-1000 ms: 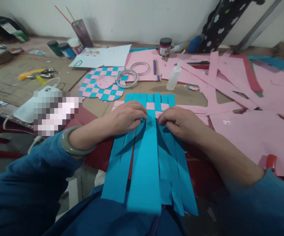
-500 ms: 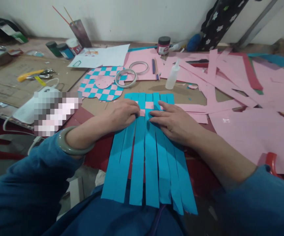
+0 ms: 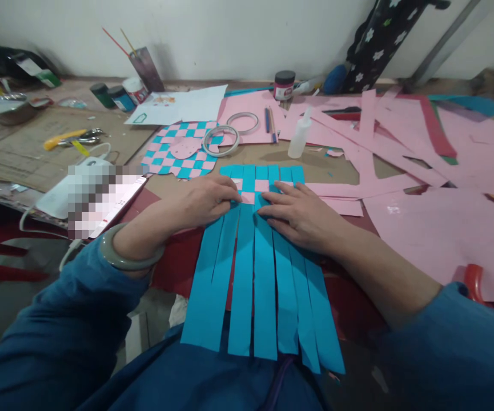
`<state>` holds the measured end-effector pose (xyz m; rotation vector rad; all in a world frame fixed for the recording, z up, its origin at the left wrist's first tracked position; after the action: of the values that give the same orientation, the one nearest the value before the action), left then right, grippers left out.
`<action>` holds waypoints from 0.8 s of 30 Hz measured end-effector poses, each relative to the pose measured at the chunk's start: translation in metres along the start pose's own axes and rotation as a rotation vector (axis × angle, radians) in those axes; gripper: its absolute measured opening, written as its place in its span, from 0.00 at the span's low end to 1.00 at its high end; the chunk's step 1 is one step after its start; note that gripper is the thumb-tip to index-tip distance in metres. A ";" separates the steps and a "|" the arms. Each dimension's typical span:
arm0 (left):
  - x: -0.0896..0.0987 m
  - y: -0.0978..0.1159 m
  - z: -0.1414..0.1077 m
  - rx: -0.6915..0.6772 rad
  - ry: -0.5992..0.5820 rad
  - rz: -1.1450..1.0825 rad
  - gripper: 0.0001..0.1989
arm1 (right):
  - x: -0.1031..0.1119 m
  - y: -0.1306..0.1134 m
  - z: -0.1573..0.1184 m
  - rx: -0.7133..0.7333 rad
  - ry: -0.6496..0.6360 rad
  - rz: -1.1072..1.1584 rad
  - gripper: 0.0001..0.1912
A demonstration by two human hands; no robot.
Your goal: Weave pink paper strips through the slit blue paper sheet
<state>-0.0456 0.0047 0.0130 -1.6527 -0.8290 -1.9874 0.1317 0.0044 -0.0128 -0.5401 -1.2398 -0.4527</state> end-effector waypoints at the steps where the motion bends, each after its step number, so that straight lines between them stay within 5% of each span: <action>1: 0.005 -0.005 -0.002 0.051 0.039 0.005 0.17 | 0.000 0.002 0.000 -0.030 0.004 0.006 0.22; 7: 0.026 -0.022 -0.023 0.245 0.186 0.049 0.16 | -0.015 0.001 0.000 -0.153 -0.102 -0.071 0.33; 16: 0.004 -0.019 -0.026 0.189 0.035 0.095 0.13 | -0.017 -0.001 0.002 -0.217 -0.181 -0.103 0.40; 24: 0.007 -0.030 -0.021 0.283 0.244 0.075 0.10 | -0.022 -0.006 0.004 -0.199 -0.199 -0.079 0.43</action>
<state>-0.0817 0.0130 0.0122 -1.2379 -0.8941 -1.8728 0.1196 0.0024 -0.0321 -0.7208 -1.4182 -0.6045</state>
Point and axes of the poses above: each hand's wrist, its own z-axis towards the middle knuckle, its own x-axis out of the back of the hand, y = z × x, the point moved 5 cm from there along z, towards the middle knuckle, and after that the axes turned 11 degrees about -x, right-handed, at the moved point
